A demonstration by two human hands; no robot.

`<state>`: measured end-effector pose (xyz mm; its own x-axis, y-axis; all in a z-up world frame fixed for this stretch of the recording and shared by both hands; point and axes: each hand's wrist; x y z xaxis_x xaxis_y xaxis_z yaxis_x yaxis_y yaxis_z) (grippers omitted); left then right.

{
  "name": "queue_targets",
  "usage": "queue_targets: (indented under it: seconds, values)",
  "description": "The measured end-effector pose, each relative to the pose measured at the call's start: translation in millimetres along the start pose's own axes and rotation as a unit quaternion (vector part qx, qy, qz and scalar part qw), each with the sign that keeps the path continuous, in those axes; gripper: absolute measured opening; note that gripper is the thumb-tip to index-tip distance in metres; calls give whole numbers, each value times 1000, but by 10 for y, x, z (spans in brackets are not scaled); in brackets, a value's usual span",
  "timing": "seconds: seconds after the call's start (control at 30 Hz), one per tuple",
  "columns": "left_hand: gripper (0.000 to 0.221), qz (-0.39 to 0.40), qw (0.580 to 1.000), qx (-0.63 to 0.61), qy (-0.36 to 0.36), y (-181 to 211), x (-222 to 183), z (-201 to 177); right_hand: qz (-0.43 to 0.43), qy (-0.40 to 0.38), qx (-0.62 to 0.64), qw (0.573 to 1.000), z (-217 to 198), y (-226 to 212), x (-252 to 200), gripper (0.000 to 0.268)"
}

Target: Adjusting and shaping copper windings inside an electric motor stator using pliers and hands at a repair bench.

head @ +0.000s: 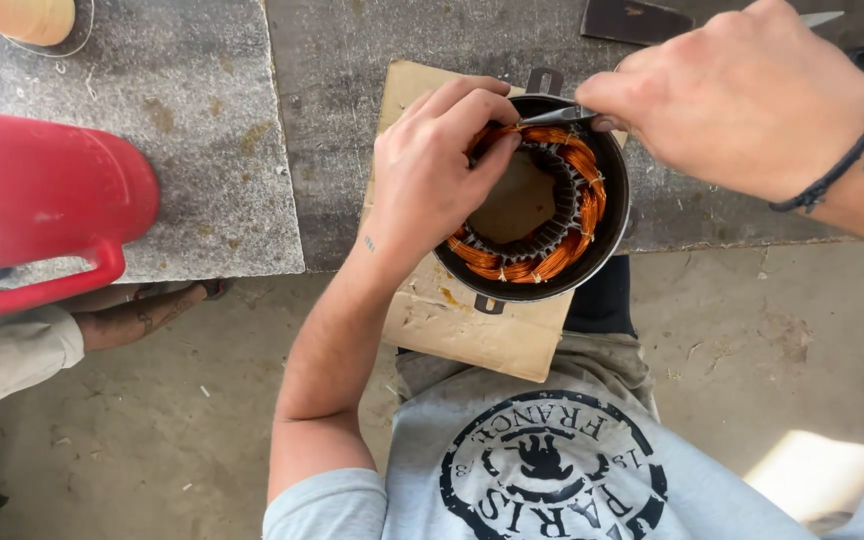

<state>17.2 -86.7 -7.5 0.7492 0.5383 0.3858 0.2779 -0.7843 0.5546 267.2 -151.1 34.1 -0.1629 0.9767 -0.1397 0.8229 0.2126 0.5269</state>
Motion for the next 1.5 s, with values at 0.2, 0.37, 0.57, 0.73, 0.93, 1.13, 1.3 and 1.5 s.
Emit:
queue_targets:
  seconds: [0.2, 0.37, 0.57, 0.73, 0.93, 1.13, 1.3, 1.5]
  values:
    - [16, -6, 999, -53, 6, -77, 18, 17, -65, -50, -19, 996, -174, 22, 229, 16]
    - [15, -2, 998, -54, 14, -73, 2, 23, -82, -25, 7, 996, -21, 49, 217, 11]
    - [12, -7, 999, -41, 35, -52, -38, 56, -73, 122, 85, 986, 346, 83, 138, 28]
    - [14, 13, 999, -8, 37, -76, -47, 72, -40, 137, 160, 977, 531, 61, 113, 39]
    - [15, 16, 999, -23, 20, -60, -15, 42, -27, 170, 220, 960, 635, 37, 73, 23]
    - [14, 16, 1000, -23, 10, -51, -10, 30, 15, 34, 583, 812, 580, -90, 44, 24]
    - [13, 6, 999, -21, 23, -51, -35, 49, 8, 158, 577, 801, 749, -234, -26, 25]
    - [30, 146, 988, -14, 41, -60, -75, -10, -13, 233, 378, 896, 502, -134, -347, 25]
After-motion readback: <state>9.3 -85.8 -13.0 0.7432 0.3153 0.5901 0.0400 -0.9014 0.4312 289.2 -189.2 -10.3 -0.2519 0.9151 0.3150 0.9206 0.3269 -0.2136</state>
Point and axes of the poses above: each hand's wrist, its own x-axis towards the middle knuckle, its own z-axis out of the palm, y = z × x, and after that the axes turned 14 degrees about z, right-handed
